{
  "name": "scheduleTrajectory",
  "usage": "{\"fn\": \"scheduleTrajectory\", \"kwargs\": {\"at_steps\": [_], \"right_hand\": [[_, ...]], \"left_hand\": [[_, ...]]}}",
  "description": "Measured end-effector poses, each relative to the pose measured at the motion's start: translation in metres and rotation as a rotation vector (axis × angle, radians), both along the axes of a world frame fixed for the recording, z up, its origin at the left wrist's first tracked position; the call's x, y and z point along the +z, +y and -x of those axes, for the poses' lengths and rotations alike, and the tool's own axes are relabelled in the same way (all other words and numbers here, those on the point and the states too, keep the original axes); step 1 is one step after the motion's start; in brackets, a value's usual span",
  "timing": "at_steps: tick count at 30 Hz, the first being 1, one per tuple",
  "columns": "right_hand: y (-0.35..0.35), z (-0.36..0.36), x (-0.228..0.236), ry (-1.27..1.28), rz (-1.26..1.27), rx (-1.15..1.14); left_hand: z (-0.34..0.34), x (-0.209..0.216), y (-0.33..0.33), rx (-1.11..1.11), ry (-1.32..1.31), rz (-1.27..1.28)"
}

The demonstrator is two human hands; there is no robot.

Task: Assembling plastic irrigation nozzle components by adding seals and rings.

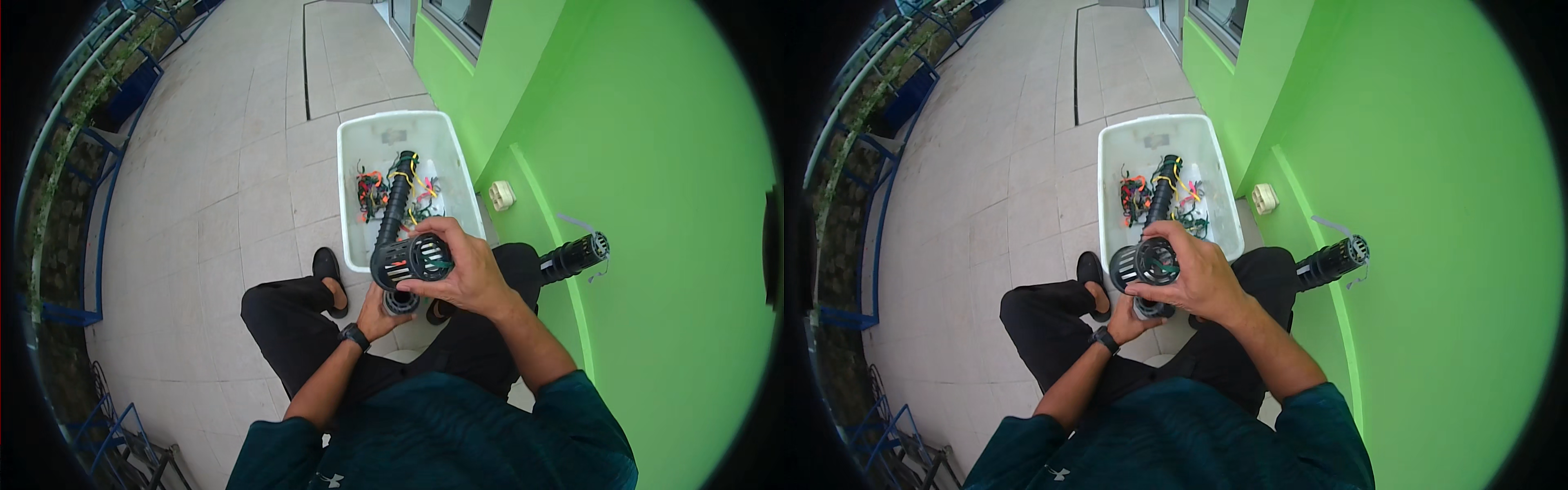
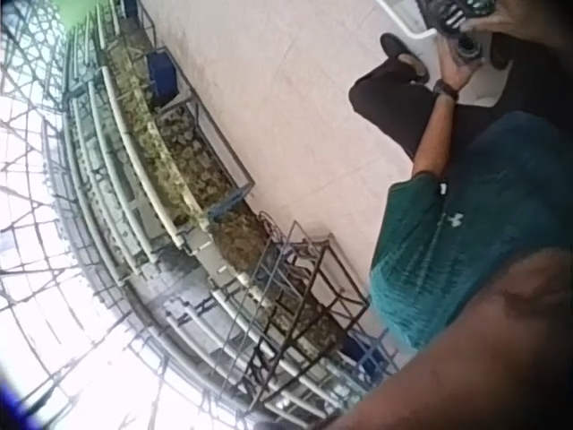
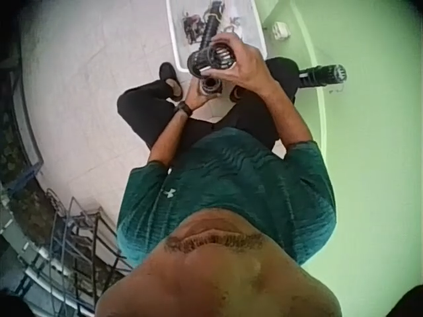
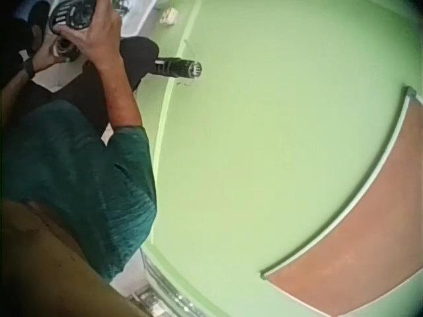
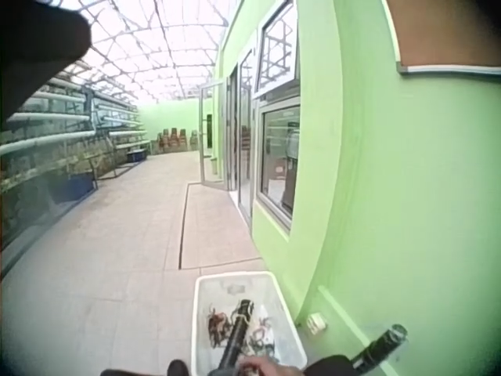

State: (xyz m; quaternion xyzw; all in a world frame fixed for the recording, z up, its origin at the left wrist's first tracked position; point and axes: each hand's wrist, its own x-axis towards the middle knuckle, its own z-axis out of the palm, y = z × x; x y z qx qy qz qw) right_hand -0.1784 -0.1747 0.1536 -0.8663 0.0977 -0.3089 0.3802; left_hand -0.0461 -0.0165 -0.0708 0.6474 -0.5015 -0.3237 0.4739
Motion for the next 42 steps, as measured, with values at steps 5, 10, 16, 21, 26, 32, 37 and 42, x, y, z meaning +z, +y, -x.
{"fn": "scheduleTrajectory", "kwargs": {"at_steps": [5, 10, 16, 21, 26, 32, 37, 42], "right_hand": [[0.010, 0.003, -0.017, 0.091, -0.151, -0.186], [0.027, -0.015, -0.014, 0.087, -0.194, -0.065], [0.017, -0.003, -0.002, 0.106, -0.250, 0.062], [0.009, 0.007, -0.004, 0.038, -0.553, 0.051], [0.009, 0.000, -0.003, -0.014, -0.490, -0.005], [0.008, 0.001, 0.003, -0.050, -0.453, -0.030], [0.008, -0.002, 0.003, -0.072, -0.382, -0.113], [0.013, -0.006, 0.004, -0.130, -0.322, -0.167]], "left_hand": [[-0.013, 0.061, 0.028, 0.115, 0.190, -0.049], [-0.031, 0.146, 0.012, 0.123, 0.969, 0.107], [-0.032, 0.136, 0.009, 0.115, 1.303, 0.349], [-0.030, 0.132, 0.006, 0.091, 1.294, 0.370], [-0.028, 0.132, 0.009, 0.082, 1.257, 0.384], [-0.025, 0.136, 0.009, 0.096, 1.253, 0.382], [-0.022, 0.140, 0.008, 0.105, 1.245, 0.379], [-0.018, 0.148, 0.008, 0.089, 1.218, 0.399]]}}
